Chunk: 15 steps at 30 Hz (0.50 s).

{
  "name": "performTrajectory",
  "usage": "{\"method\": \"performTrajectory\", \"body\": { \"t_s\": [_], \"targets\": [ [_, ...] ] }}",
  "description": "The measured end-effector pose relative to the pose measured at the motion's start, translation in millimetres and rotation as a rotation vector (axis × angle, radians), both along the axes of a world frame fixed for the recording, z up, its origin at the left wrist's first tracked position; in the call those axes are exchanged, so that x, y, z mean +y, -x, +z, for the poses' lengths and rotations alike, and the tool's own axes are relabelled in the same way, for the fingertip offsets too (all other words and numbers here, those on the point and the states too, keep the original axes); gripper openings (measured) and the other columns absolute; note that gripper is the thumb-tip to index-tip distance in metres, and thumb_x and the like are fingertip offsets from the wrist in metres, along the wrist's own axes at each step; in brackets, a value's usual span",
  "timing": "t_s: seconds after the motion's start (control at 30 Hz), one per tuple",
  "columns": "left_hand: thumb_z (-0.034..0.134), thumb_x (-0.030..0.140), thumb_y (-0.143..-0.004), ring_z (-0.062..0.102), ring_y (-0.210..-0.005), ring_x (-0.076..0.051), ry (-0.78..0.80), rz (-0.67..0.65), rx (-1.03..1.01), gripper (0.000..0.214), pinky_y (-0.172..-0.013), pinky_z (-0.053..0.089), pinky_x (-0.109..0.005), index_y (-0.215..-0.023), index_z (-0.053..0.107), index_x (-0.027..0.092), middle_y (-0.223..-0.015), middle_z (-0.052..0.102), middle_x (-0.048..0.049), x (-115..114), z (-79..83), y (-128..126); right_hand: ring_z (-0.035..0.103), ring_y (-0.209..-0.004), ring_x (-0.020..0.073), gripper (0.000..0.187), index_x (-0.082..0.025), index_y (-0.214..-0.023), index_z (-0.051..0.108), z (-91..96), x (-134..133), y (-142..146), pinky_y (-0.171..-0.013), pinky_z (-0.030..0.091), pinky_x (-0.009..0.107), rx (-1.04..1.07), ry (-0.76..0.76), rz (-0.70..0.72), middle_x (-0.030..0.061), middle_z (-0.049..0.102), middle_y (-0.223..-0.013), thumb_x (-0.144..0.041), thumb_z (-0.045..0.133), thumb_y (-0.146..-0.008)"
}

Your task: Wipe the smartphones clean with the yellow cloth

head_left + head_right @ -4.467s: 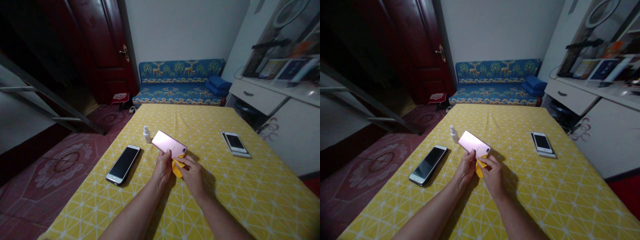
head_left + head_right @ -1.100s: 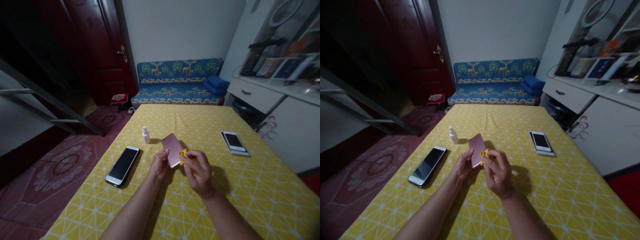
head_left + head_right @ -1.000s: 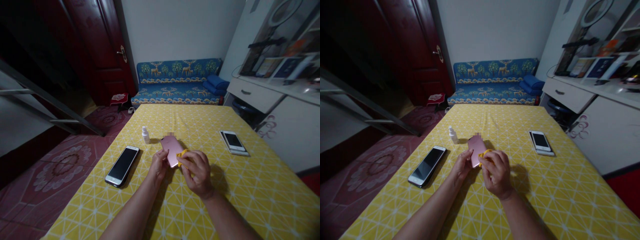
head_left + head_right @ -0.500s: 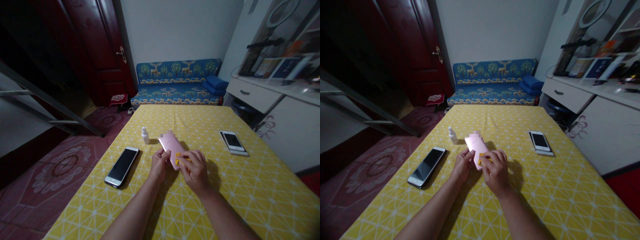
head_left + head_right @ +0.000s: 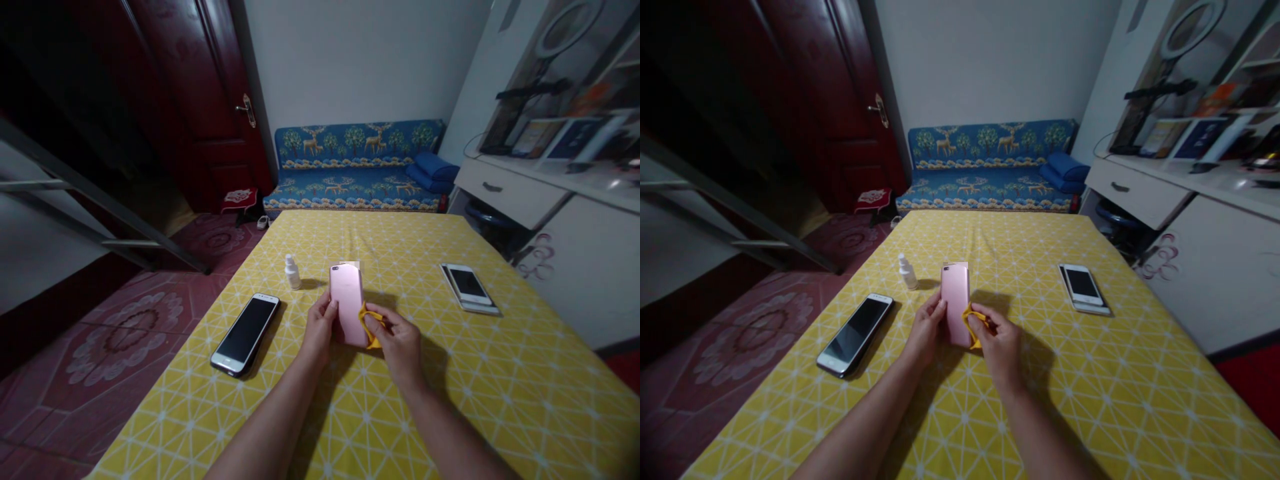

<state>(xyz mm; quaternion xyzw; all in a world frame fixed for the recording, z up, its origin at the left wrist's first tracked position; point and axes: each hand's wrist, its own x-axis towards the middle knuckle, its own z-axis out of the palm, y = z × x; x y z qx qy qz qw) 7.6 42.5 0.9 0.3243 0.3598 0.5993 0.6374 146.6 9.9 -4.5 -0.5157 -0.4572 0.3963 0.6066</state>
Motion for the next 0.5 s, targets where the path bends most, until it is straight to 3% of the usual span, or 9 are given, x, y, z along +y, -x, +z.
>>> {"method": "performTrajectory", "body": {
  "t_s": [0.17, 0.33, 0.5],
  "targets": [
    [0.077, 0.025, -0.07, 0.059, -0.115, -0.022, 0.06, 0.08, -0.004, 0.038, -0.096, 0.044, -0.03, -0.107, 0.073, 0.023, -0.107, 0.073, -0.0044, -2, -1.3, -5, 0.071, -0.082, 0.0197, 0.022, -0.021, -0.096, 0.074, 2.7, -9, 13, -0.072, 0.06, 0.031, -0.083, -0.228, 0.039, 0.0077, 0.074, -0.096, -0.033, 0.073, -0.078],
    [0.075, 0.028, -0.071, 0.066, -0.095, -0.021, 0.095, -0.095, -0.091, 0.043, -0.083, 0.049, -0.029, -0.112, 0.071, 0.018, -0.104, 0.072, -0.0094, -12, -0.1, -16, 0.069, -0.086, 0.018, 0.016, -0.023, -0.099, 0.072, 6.1, -13, 15, -0.071, 0.059, 0.027, -0.209, -0.362, 0.03, 0.0063, 0.07, -0.097, -0.025, 0.068, -0.084],
    [0.068, 0.049, -0.075, 0.066, -0.079, -0.019, 0.249, -0.219, -0.273, 0.041, -0.073, 0.052, -0.026, -0.088, 0.073, 0.01, -0.086, 0.071, -0.0107, -21, 1.0, -16, 0.067, -0.088, 0.0169, 0.023, -0.026, -0.105, 0.072, 8.9, -18, 20, -0.074, 0.058, 0.027, -0.409, -0.56, 0.143, 0.0045, 0.068, -0.094, -0.018, 0.067, -0.084]
  ]
}}
